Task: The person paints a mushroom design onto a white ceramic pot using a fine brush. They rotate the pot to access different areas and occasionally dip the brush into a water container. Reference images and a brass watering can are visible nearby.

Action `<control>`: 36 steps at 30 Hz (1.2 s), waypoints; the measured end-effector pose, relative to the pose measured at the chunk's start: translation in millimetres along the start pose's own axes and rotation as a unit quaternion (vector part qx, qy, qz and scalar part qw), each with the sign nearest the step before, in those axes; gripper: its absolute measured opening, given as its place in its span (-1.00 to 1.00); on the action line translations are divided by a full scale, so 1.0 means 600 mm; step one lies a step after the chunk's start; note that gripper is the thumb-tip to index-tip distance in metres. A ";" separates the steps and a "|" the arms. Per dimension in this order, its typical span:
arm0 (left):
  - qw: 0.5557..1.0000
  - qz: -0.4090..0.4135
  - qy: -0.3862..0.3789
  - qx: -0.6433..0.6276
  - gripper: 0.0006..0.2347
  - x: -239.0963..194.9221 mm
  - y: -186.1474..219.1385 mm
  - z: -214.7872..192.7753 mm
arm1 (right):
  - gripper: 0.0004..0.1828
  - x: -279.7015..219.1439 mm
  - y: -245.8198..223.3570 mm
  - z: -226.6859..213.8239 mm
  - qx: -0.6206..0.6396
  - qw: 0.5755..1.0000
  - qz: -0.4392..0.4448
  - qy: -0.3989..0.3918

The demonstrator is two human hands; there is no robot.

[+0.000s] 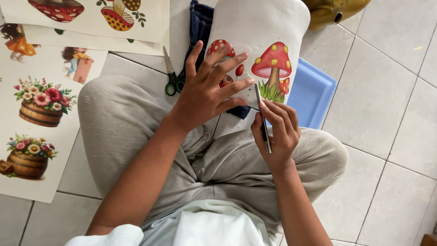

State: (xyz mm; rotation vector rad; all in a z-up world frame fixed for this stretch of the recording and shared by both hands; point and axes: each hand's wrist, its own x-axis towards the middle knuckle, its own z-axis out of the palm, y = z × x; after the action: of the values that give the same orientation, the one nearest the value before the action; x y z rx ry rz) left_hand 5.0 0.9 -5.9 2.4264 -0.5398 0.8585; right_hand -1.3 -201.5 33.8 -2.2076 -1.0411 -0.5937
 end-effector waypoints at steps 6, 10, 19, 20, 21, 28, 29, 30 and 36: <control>0.999 0.027 0.008 0.045 -0.71 0.004 0.007 -0.008 | -0.76 -0.006 -0.002 -0.002 -0.007 1.000 -0.022 -0.020; 0.998 0.028 0.014 0.049 -0.72 0.004 0.008 -0.008 | -0.77 -0.006 0.000 -0.005 0.002 1.000 -0.019 -0.018; 0.998 0.025 0.013 0.053 -0.69 0.002 0.007 -0.006 | -0.75 -0.012 0.004 -0.012 0.055 0.998 0.022 -0.023; 0.998 0.024 0.015 0.048 -0.70 0.002 0.007 -0.006 | -0.75 -0.011 0.003 -0.013 0.059 0.998 0.022 -0.023; 0.999 0.023 0.016 0.044 -0.70 0.002 0.007 -0.007 | -0.75 -0.011 0.002 -0.013 0.063 0.998 0.022 -0.023; 0.999 0.021 0.018 0.040 -0.69 -0.001 0.005 -0.002 | -0.76 -0.015 0.004 -0.019 0.075 0.997 0.020 -0.030; 0.999 0.021 0.018 0.037 -0.69 -0.001 0.005 -0.003 | -0.76 -0.015 0.004 -0.021 0.092 0.995 0.035 -0.030; 0.999 0.021 0.018 0.034 -0.70 -0.001 0.005 -0.003 | -0.76 -0.015 0.004 -0.023 0.110 0.992 0.050 -0.029; 0.999 0.016 0.016 0.026 -0.68 -0.003 0.003 0.000 | -0.81 -0.007 0.011 -0.030 0.147 0.986 0.074 -0.033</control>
State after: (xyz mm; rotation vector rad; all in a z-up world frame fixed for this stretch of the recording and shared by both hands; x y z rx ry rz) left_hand 2.5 -0.4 -6.7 2.4526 -0.5522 0.9354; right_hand -1.2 -219.7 41.8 -2.0324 -0.9225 -0.2824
